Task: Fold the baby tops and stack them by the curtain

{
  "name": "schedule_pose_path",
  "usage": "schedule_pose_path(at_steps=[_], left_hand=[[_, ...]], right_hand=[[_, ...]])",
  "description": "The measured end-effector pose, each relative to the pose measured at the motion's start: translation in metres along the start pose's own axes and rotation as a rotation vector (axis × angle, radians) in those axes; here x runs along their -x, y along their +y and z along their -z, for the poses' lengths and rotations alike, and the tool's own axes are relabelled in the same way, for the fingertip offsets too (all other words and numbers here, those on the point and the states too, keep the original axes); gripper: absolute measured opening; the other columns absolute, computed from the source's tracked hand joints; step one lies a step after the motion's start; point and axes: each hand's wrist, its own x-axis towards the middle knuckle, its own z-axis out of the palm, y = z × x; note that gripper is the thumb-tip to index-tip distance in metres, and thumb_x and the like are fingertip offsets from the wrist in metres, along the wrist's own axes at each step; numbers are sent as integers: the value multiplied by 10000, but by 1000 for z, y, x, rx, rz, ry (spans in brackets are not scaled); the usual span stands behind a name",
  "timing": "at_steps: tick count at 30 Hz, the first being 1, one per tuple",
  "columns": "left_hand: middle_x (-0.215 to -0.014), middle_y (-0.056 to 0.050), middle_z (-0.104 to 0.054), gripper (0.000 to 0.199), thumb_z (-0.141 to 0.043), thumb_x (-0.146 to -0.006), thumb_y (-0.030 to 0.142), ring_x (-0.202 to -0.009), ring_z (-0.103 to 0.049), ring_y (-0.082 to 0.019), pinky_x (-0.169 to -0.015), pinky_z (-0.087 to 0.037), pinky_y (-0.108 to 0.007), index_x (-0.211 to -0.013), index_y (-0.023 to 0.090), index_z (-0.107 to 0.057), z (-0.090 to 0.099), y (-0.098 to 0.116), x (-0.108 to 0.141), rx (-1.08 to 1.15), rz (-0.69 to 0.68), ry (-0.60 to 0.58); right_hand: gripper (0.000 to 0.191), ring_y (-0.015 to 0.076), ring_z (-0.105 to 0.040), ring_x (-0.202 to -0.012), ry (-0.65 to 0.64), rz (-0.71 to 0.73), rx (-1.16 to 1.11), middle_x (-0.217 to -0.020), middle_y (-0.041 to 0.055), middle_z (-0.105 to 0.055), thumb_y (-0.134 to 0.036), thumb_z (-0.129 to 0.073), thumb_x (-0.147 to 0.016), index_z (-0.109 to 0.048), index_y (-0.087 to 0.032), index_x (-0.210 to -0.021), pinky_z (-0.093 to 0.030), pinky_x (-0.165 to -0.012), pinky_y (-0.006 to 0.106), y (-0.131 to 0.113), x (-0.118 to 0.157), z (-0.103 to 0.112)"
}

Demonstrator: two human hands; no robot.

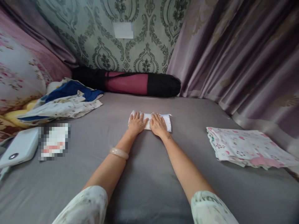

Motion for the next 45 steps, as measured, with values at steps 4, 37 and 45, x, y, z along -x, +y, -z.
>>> schedule_pose_path(at_steps=[4, 37, 45], left_hand=[[-1554, -181, -328, 660, -236, -973, 531, -1457, -245, -308, -1150, -242, -485, -1472, 120, -368, 1, -10, 1, 20, 55, -23], [-1556, -175, -325, 641, -206, -991, 471, -1458, -244, -301, -1172, -210, -471, -1474, 76, -351, -2, -23, -3, 32, -3, -35], [-1560, -157, -326, 601, -207, -993, 462, -1463, -238, -292, -1169, -199, -506, -1467, 130, -367, 4, -20, -1, 40, 10, -56]], right_hand=[[542, 248, -256, -1447, 5, -101, 43, -1554, 131, -339, -287, -259, -989, -366, -84, -1480, -155, -1178, 426, 9, 0, -1], [605, 265, -214, -1463, -61, -106, 95, -1569, 174, -283, -356, -204, -1009, -309, -9, -1494, -151, -1183, 395, 30, 5, 8], [592, 248, -219, -1463, -60, -109, 69, -1565, 169, -297, -356, -209, -1008, -322, -32, -1490, -158, -1181, 400, 29, 4, 10]])
